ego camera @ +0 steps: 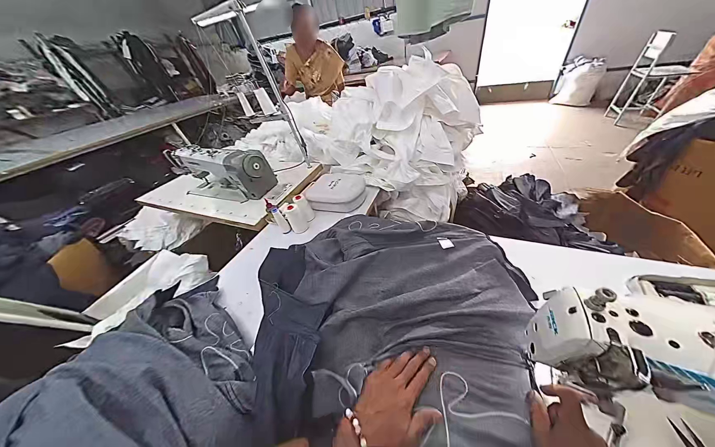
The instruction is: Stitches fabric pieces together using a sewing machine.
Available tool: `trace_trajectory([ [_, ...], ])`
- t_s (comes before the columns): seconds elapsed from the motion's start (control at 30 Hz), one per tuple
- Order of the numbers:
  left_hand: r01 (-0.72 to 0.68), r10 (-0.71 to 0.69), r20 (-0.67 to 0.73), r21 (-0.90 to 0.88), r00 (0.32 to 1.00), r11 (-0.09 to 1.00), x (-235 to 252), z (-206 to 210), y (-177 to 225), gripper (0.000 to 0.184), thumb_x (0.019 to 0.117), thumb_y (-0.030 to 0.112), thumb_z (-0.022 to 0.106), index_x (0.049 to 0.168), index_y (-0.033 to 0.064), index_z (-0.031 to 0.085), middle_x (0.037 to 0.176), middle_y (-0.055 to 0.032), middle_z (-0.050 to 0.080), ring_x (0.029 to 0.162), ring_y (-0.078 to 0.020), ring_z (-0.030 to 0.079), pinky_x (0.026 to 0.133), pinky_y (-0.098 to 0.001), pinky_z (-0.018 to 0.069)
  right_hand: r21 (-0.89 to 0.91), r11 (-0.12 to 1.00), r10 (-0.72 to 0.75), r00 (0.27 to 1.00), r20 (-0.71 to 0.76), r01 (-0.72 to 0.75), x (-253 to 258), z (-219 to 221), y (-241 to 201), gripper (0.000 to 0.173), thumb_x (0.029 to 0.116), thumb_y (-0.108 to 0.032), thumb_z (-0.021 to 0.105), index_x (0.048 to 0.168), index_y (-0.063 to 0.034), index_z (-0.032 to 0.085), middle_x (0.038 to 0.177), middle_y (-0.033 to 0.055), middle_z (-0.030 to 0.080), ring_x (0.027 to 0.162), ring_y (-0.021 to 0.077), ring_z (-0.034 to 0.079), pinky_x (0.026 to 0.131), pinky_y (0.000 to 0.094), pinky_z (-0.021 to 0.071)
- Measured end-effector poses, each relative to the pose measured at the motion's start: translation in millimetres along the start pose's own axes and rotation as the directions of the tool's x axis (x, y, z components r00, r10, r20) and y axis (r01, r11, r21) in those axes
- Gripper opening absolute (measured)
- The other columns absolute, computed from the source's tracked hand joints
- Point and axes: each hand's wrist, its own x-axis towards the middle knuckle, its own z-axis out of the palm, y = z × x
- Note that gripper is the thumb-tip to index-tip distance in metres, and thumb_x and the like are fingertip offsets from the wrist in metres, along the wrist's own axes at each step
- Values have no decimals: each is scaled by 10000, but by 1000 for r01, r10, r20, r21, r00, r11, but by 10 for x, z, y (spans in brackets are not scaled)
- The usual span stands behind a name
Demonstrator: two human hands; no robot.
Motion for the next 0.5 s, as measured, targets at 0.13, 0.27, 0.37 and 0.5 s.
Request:
trace_trajectory([
  [0.13,-304,308,43,-81,950,949,239,2,-500,689,1017,682,370,1564,270,447,1641,58,400,1518,-148,358,1219,-447,356,-95,993,76,989,126,-65,54,-217,7,426,1035,-334,537,1277,-2,649,1028,255,725,962,452,713,823,644,551],
  [0.27,-352,359,172,-68,917,933,457,-97,-733,788,1004,724,325,1601,211,368,1681,9,324,1551,-189,290,1236,-468,295,-62,989,142,980,142,-134,80,-121,-108,395,1038,-363,505,1309,-106,630,958,173,744,920,384,729,793,601,566],
  [0.37,-293,301,251,-71,920,954,466,-177,-512,870,978,744,376,1597,134,356,1683,-81,307,1558,-272,272,1243,-507,275,-67,996,58,996,-73,-63,-2,58,-40,366,1029,-327,516,1282,-97,649,832,194,726,788,431,717,674,651,542],
  [0.5,-290,314,279,-125,907,949,470,-143,-544,1081,860,862,439,1625,114,281,1705,-126,230,1570,-330,218,1257,-529,220,-119,992,6,977,-211,-31,-68,205,-31,378,1029,-314,502,1303,-94,642,765,194,706,710,438,701,619,670,517],
])
